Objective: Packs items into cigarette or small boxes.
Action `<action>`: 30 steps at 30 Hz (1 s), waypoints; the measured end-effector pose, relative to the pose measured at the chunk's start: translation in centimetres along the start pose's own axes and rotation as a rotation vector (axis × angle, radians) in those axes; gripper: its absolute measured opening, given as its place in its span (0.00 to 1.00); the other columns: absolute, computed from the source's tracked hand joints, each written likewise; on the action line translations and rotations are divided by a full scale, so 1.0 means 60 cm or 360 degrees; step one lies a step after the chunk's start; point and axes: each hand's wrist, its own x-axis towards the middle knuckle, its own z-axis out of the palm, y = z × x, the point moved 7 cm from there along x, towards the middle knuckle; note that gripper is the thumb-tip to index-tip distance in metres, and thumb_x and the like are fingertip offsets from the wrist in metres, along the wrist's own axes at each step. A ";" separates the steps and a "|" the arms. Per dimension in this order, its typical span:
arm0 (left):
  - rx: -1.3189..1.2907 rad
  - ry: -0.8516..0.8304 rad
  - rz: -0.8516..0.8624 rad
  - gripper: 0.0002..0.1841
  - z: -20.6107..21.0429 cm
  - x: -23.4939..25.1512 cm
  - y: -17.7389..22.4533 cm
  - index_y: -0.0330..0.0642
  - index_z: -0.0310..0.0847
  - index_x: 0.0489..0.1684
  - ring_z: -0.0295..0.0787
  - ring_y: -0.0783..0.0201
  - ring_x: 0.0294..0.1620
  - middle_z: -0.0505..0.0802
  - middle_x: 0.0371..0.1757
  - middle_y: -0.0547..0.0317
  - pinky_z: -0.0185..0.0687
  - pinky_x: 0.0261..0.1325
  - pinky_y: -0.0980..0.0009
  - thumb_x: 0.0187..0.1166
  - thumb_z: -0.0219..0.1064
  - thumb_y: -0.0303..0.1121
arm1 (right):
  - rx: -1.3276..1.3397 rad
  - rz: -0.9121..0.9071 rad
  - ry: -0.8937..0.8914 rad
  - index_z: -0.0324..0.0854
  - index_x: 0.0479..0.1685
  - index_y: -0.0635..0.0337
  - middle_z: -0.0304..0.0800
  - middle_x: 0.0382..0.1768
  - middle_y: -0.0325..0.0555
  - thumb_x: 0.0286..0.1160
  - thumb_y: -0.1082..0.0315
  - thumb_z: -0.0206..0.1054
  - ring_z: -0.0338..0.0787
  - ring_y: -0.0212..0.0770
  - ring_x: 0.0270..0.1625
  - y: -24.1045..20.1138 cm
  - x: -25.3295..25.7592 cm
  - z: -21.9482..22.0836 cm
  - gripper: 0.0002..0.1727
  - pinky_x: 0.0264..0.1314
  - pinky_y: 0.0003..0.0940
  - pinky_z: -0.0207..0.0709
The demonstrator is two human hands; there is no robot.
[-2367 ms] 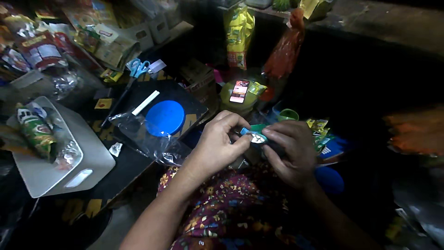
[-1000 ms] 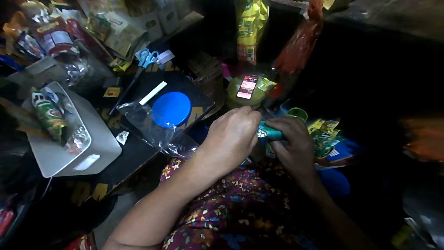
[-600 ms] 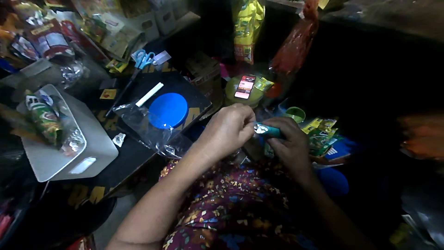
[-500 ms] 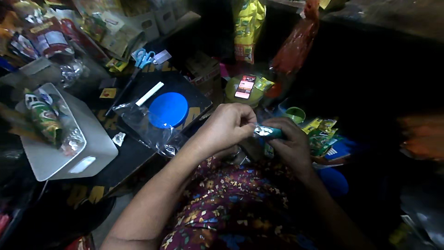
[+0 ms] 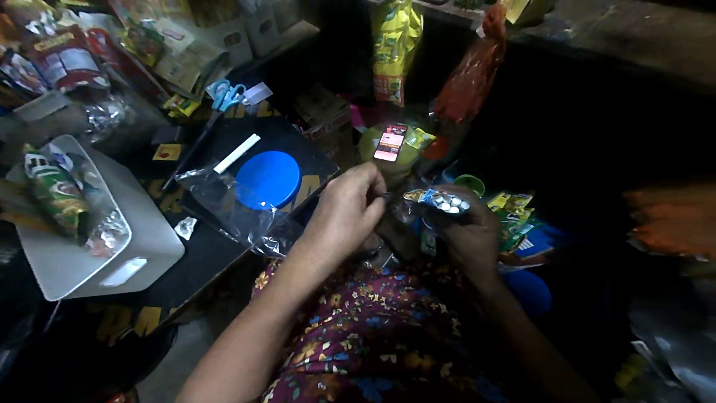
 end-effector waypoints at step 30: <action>-0.1052 0.0073 0.0449 0.05 0.018 -0.021 0.002 0.33 0.87 0.41 0.89 0.70 0.60 0.93 0.53 0.57 0.85 0.66 0.73 0.79 0.66 0.23 | -0.0454 -0.0328 -0.0100 0.85 0.57 0.55 0.88 0.58 0.39 0.71 0.69 0.71 0.81 0.32 0.71 -0.095 -0.005 0.016 0.15 0.74 0.27 0.76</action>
